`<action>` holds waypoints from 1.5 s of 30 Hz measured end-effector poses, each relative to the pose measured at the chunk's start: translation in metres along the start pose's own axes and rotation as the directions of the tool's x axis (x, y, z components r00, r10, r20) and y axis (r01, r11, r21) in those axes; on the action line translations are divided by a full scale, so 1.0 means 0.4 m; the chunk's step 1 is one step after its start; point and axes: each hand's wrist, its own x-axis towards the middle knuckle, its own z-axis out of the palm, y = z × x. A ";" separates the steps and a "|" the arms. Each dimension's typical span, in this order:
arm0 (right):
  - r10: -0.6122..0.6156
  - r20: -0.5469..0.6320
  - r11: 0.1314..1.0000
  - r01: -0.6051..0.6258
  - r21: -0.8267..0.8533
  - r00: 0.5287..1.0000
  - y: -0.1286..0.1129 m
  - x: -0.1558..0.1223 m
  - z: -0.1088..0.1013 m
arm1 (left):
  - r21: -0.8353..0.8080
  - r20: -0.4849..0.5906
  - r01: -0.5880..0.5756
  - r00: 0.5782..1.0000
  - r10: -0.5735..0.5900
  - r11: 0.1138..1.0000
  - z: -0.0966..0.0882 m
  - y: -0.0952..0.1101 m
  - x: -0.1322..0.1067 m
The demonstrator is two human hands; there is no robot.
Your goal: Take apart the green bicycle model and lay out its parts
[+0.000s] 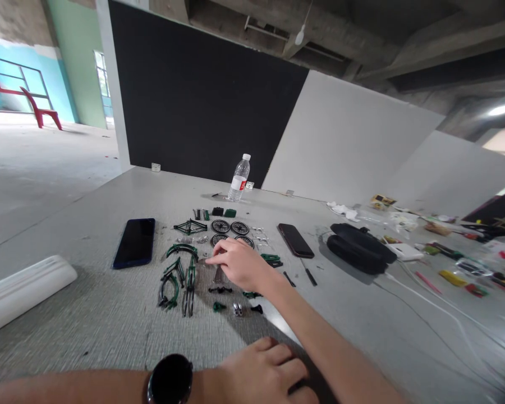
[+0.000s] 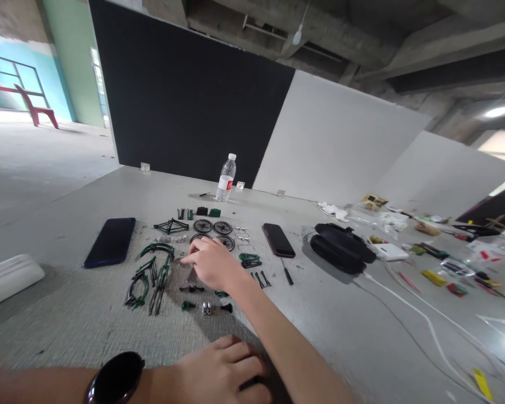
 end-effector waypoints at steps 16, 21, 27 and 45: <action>-0.017 -0.006 0.998 0.016 -0.056 1.000 0.004 0.002 0.014 | 0.013 -0.021 -0.006 1.000 0.006 1.000 0.010 0.000 -0.006; 0.002 -0.034 0.998 -0.004 -0.059 0.999 0.003 0.004 0.018 | 0.006 -0.024 -0.006 1.000 0.006 1.000 0.010 0.001 -0.005; 0.029 -0.043 0.992 -0.034 -0.121 0.999 0.000 0.006 0.024 | 0.020 -0.014 0.000 1.000 0.000 1.000 0.005 0.001 -0.001; 0.055 -0.413 0.998 -0.065 -0.011 0.909 0.094 -0.108 -0.071 | 0.086 -0.042 -0.038 0.998 0.041 0.996 0.030 0.001 0.005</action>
